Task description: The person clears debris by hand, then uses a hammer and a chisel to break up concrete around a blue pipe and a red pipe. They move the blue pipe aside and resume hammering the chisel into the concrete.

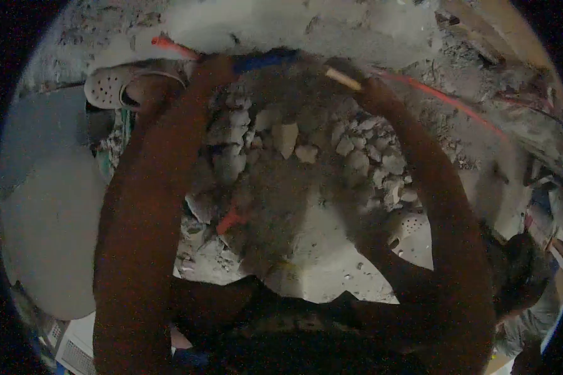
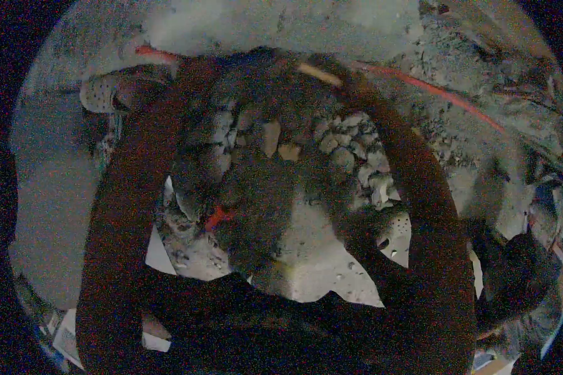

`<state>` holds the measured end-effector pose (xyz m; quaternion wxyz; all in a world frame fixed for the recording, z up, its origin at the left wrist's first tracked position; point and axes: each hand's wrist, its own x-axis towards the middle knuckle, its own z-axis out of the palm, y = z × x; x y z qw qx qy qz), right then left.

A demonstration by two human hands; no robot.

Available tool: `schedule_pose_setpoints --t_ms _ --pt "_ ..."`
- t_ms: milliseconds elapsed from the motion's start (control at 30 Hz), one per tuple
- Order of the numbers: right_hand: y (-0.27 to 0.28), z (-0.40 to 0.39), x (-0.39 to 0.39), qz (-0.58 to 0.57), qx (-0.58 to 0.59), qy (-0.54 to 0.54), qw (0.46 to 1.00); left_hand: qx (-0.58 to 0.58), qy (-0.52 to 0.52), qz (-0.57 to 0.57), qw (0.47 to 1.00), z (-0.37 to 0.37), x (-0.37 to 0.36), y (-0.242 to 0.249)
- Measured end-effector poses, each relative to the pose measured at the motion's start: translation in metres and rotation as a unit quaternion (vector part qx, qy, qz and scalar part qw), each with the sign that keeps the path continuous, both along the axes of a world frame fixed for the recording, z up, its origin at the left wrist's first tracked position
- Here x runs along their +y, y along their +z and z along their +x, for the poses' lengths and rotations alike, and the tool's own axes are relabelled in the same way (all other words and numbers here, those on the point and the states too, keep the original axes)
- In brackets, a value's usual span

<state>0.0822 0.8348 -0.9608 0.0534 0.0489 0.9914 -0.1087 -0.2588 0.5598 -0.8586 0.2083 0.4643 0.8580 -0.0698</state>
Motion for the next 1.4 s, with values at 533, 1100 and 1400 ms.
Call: schedule_pose_setpoints --t_ms 533,1100,1400 --pt "0.116 0.064 -0.118 -0.08 -0.28 -0.072 0.954 0.01 -0.088 0.086 0.992 0.04 -0.031 0.014" --pt "0.225 0.062 -0.127 0.116 -0.294 0.041 0.948 0.016 -0.295 0.059 0.953 0.043 -0.046 0.062" --pt "0.199 0.024 -0.011 0.051 -0.334 0.001 0.941 -0.096 -0.149 -0.088 0.98 0.04 0.039 0.047"
